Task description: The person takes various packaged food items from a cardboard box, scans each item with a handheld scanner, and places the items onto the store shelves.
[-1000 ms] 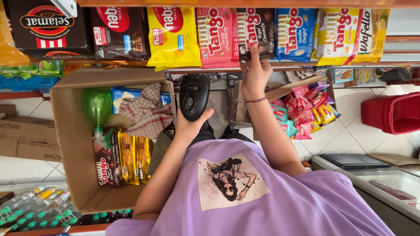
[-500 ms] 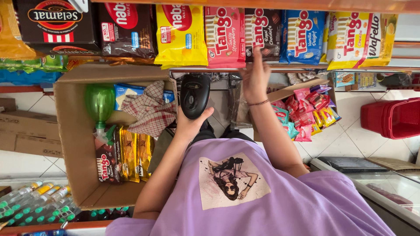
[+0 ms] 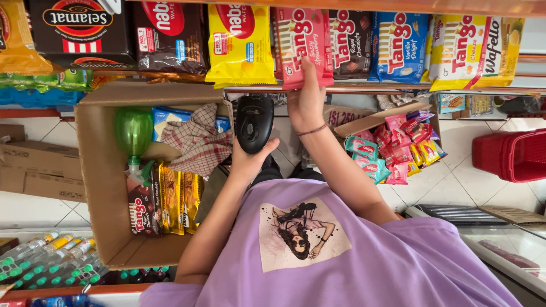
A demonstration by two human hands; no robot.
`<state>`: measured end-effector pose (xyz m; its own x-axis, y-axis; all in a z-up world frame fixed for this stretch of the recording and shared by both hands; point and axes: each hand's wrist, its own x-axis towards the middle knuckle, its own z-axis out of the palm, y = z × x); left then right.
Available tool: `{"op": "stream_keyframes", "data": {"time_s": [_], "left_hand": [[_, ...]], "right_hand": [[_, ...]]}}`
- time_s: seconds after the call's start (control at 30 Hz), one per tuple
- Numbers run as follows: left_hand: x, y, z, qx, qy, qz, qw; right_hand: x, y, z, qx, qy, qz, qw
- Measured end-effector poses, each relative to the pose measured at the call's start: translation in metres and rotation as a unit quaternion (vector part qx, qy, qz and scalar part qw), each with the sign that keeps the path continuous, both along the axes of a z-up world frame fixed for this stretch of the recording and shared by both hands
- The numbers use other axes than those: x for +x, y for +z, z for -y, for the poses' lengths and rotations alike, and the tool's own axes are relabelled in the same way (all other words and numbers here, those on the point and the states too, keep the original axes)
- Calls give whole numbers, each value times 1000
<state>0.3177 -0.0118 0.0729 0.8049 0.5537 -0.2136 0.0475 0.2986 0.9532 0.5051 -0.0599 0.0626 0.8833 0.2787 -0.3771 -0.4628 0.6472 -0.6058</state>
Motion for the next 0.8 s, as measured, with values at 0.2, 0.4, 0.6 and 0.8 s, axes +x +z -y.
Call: {"op": "stream_keyframes", "data": {"time_s": [0.2,0.4,0.6,0.8], "left_hand": [[-4,-15,-2,10,4,5,1000],[-4,-14,0,-10,1,-6,1000],[-7,-12,-1,-3,1,0,1000],[-8,-20,-2,-2,-7,-8,1000]], "right_hand": [[-1,-1,-2,-3,1,-18,1000],[1,-9,-7,19,19,4,1000],[4,-19,0,34,32,-7,999],[11,-21,1,42,69,-1,997]]}}
